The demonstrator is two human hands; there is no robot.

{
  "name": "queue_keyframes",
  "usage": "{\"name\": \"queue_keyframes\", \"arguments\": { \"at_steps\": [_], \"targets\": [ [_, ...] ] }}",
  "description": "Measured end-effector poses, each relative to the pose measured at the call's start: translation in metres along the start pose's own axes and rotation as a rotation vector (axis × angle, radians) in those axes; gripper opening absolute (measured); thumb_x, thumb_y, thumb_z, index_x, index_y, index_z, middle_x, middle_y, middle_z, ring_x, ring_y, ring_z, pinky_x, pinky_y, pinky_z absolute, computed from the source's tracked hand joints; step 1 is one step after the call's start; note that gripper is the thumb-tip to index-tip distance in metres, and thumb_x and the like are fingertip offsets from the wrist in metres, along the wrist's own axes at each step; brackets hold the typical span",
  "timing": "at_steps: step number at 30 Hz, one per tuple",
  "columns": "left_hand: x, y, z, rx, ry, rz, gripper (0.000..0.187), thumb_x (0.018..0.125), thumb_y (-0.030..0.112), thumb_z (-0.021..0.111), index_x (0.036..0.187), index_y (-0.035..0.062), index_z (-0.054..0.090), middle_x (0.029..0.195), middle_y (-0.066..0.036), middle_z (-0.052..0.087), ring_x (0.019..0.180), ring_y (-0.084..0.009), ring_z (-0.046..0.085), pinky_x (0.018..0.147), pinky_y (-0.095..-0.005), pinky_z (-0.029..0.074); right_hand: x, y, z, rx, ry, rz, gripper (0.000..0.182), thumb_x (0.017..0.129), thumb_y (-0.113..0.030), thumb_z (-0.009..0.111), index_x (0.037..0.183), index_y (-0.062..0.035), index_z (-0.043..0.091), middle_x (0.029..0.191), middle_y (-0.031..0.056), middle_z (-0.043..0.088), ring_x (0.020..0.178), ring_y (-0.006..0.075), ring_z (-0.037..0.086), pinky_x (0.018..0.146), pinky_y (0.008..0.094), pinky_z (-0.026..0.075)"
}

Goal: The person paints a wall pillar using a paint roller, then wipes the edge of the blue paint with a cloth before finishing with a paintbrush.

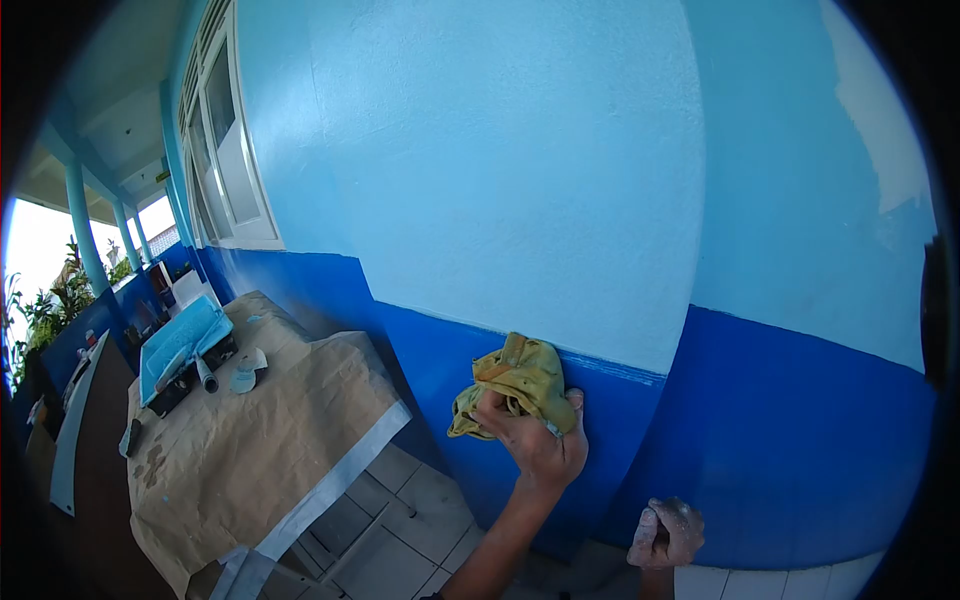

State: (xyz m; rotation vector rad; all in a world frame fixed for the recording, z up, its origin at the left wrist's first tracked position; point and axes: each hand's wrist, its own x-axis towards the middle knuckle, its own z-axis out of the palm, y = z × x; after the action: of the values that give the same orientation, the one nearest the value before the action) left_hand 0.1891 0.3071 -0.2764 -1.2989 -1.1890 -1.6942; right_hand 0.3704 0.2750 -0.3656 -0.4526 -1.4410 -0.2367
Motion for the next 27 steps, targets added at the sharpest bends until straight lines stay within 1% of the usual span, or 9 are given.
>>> {"name": "queue_keyframes", "arguments": {
  "at_steps": [1, 4, 8, 13, 17, 23, 25, 27],
  "targets": [
    [-0.002, 0.003, 0.001, 0.000, -0.003, 0.003, 0.019, 0.089, 0.021, 0.069, 0.089, 0.0018, 0.071, 0.106, -0.019, 0.062, 0.108, -0.0351, 0.039, 0.095, -0.0485, 0.029, 0.001, 0.001, -0.002, -0.011, 0.002, -0.019, 0.010, 0.080, -0.003, 0.063, 0.084, 0.0040, 0.070, 0.058, 0.0096, 0.061, 0.044, 0.0168, 0.055, 0.043, 0.0275, 0.044],
    [-0.006, 0.011, 0.003, 0.005, 0.001, 0.002, 0.018, 0.089, 0.020, 0.069, 0.088, 0.0020, 0.071, 0.106, -0.019, 0.062, 0.109, -0.0346, 0.039, 0.096, -0.0483, 0.029, -0.002, 0.003, -0.009, -0.029, 0.036, -0.023, 0.010, 0.080, -0.003, 0.063, 0.084, 0.0039, 0.070, 0.057, 0.0087, 0.060, 0.044, 0.0166, 0.054, 0.044, 0.0276, 0.043],
    [-0.008, 0.022, 0.005, 0.005, -0.027, -0.001, 0.018, 0.089, 0.020, 0.069, 0.088, 0.0023, 0.071, 0.108, -0.019, 0.061, 0.110, -0.0342, 0.038, 0.096, -0.0482, 0.029, -0.005, 0.006, -0.023, -0.061, 0.028, -0.018, 0.009, 0.081, -0.002, 0.064, 0.084, 0.0039, 0.070, 0.056, 0.0078, 0.059, 0.044, 0.0169, 0.054, 0.044, 0.0278, 0.042],
    [-0.015, 0.033, 0.008, -0.006, -0.043, 0.006, 0.018, 0.088, 0.020, 0.069, 0.087, 0.0022, 0.071, 0.108, -0.019, 0.060, 0.111, -0.0342, 0.038, 0.095, -0.0481, 0.029, -0.013, 0.015, -0.033, -0.064, 0.089, -0.012, 0.010, 0.081, -0.003, 0.064, 0.084, 0.0038, 0.070, 0.055, 0.0071, 0.058, 0.044, 0.0166, 0.053, 0.043, 0.0277, 0.039],
    [-0.020, 0.043, 0.012, -0.008, -0.042, 0.016, 0.017, 0.087, 0.020, 0.070, 0.088, 0.0028, 0.071, 0.109, -0.019, 0.060, 0.110, -0.0340, 0.037, 0.095, -0.0482, 0.029, -0.014, 0.019, -0.046, -0.066, 0.097, 0.018, 0.011, 0.080, -0.003, 0.064, 0.085, 0.0041, 0.071, 0.055, 0.0073, 0.058, 0.043, 0.0162, 0.052, 0.043, 0.0273, 0.039],
    [-0.021, 0.061, 0.016, 0.002, -0.036, 0.054, 0.018, 0.087, 0.020, 0.068, 0.088, 0.0026, 0.070, 0.110, -0.019, 0.060, 0.109, -0.0337, 0.037, 0.095, -0.0491, 0.029, -0.014, 0.026, -0.060, -0.081, 0.127, -0.006, 0.011, 0.080, -0.004, 0.065, 0.084, 0.0044, 0.070, 0.055, 0.0079, 0.059, 0.043, 0.0160, 0.053, 0.044, 0.0271, 0.040],
    [-0.024, 0.063, 0.015, 0.007, -0.038, 0.062, 0.018, 0.087, 0.020, 0.068, 0.088, 0.0023, 0.070, 0.111, -0.019, 0.060, 0.109, -0.0337, 0.037, 0.095, -0.0493, 0.028, -0.015, 0.026, -0.063, -0.087, 0.126, 0.022, 0.010, 0.079, -0.004, 0.065, 0.084, 0.0038, 0.070, 0.055, 0.0075, 0.059, 0.043, 0.0163, 0.053, 0.045, 0.0274, 0.041],
    [-0.027, 0.065, 0.015, 0.022, -0.117, 0.035, 0.017, 0.094, 0.015, 0.060, 0.087, 0.0002, 0.066, 0.117, -0.024, 0.052, 0.115, -0.0380, 0.035, 0.099, -0.0514, 0.027, -0.017, 0.029, -0.067, -0.087, 0.137, 0.031, 0.010, 0.079, -0.004, 0.065, 0.084, 0.0035, 0.070, 0.055, 0.0073, 0.059, 0.044, 0.0164, 0.053, 0.045, 0.0275, 0.041]
  ]
}}
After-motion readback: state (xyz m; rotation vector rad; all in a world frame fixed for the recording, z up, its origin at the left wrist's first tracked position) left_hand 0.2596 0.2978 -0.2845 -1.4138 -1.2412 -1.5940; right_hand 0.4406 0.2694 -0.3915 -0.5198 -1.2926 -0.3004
